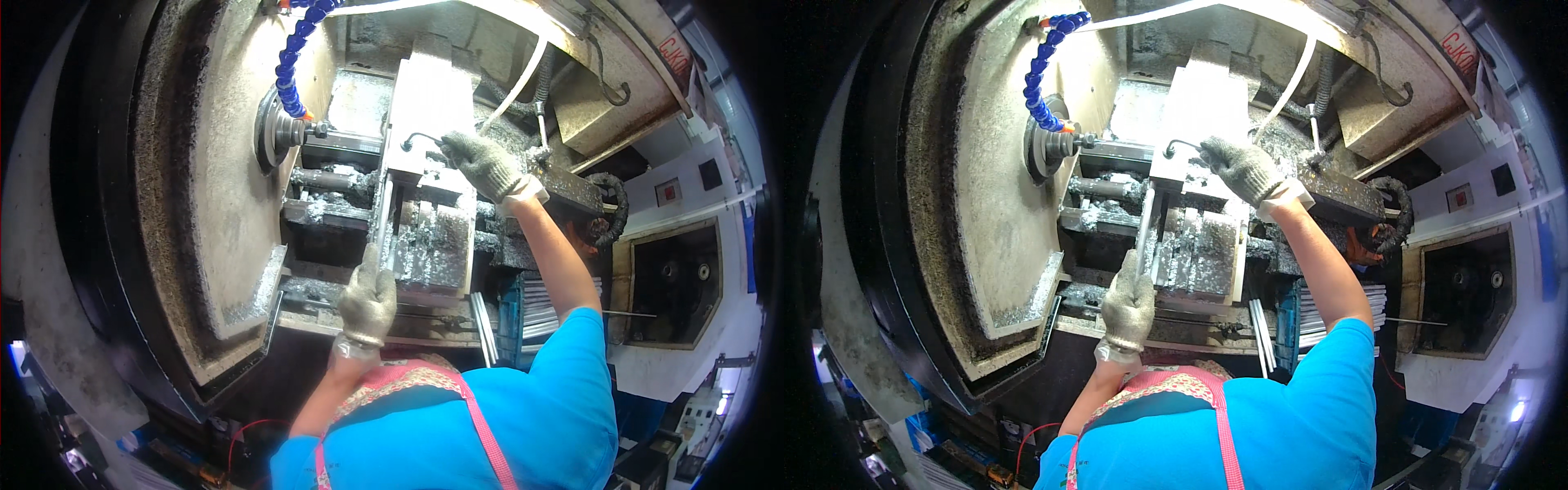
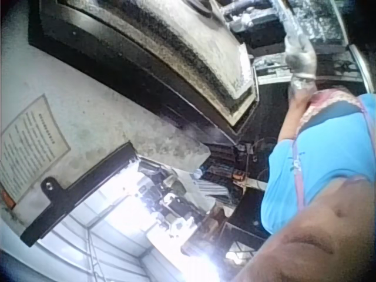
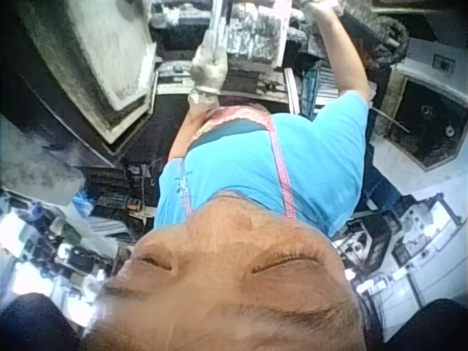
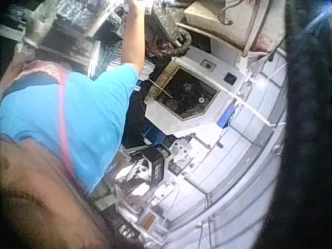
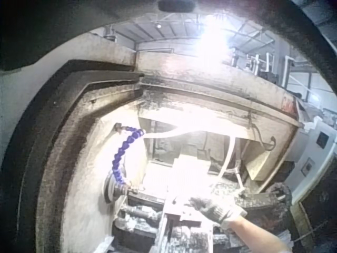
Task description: The person operates a metal lathe in a workshop, using a wrench to tighten a component on the machine's chuck. They then close the machine's protective door and interact with the control panel.
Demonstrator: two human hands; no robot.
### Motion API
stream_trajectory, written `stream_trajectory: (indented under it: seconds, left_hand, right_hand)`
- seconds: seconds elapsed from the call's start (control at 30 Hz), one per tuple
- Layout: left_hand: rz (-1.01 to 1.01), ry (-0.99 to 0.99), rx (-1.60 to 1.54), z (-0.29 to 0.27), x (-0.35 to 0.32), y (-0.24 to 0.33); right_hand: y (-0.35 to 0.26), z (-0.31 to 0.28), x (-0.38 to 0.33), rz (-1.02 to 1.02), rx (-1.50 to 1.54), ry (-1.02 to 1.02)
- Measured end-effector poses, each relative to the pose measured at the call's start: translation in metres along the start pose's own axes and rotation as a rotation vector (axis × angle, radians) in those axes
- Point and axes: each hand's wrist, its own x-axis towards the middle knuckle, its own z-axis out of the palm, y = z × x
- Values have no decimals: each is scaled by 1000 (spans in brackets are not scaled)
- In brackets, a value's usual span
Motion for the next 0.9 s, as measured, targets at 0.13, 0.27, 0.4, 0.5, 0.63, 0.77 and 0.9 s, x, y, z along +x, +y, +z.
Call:
stream_trajectory:
  seconds: [0.13, 0.27, 0.4, 0.5, 0.63, 0.77, 0.9]
  left_hand:
    - [-40, -50, -13, -3, 1, 3]
    - [-50, -71, -10, -5, 2, 3]
    - [-57, -73, -25, -5, 1, 3]
    - [-68, -78, -33, -4, 1, 2]
    - [-70, -78, -44, -5, 1, 4]
    - [-47, -56, -43, -7, 2, 4]
    - [-46, -65, -11, -6, 2, 3]
  right_hand:
    - [6, 1, 2, -17, -53, -22]
    - [0, 0, 5, -21, -98, -31]
    - [4, 1, 7, -72, -63, -11]
    - [1, -2, 10, -64, -59, -16]
    - [4, -1, 11, -118, -134, 11]
    - [-8, -4, 9, -63, -80, -21]
    - [1, -2, 7, -68, -84, -6]
